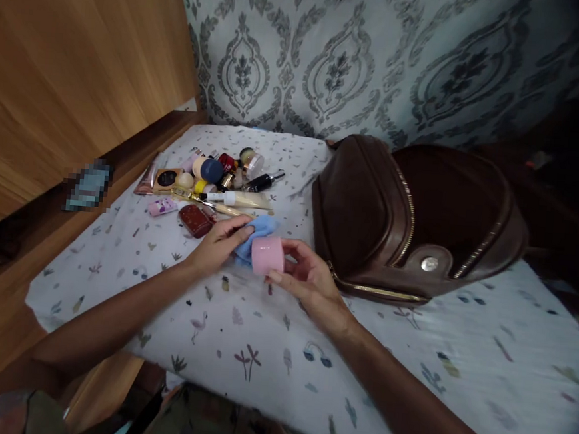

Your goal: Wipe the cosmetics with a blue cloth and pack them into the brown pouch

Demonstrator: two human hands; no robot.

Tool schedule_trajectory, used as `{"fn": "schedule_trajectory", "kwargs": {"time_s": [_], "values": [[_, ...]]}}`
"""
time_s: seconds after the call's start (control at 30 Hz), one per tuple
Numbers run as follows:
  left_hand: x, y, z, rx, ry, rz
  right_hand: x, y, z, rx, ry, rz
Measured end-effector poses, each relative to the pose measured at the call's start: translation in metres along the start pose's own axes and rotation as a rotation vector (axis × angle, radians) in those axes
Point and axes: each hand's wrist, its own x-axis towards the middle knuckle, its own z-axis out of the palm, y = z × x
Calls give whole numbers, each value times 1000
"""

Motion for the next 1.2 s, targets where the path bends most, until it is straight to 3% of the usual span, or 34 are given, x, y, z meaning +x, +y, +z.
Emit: {"fn": "schedule_trajectory", "kwargs": {"time_s": [0.13, 0.23, 0.43, 0.63, 0.8, 0.9, 1.07, 1.2], "values": [[-1, 14, -9, 208, 131, 229, 0, 0, -4, -63, 75, -25], [-1, 17, -13, 238, 274, 283, 1, 2, -5, -90, 92, -24], [-8, 12, -3, -32, 122, 97, 4, 7, -4, -111, 128, -15], [-8, 14, -2, -236, 137, 58, 2, 8, -4, -173, 106, -11], [-4, 10, -5, -361, 65, -66, 1, 9, -2, -221, 115, -3], [-6, 8, -4, -155, -19, -58, 1, 9, -1, -185, 112, -24], [-10, 7, -3, 392, -198, 168, 1, 5, -3, -145, 116, -4], [-11, 0, -2, 568, -306, 222, 1, 2, -3, -110, 96, -9]]}}
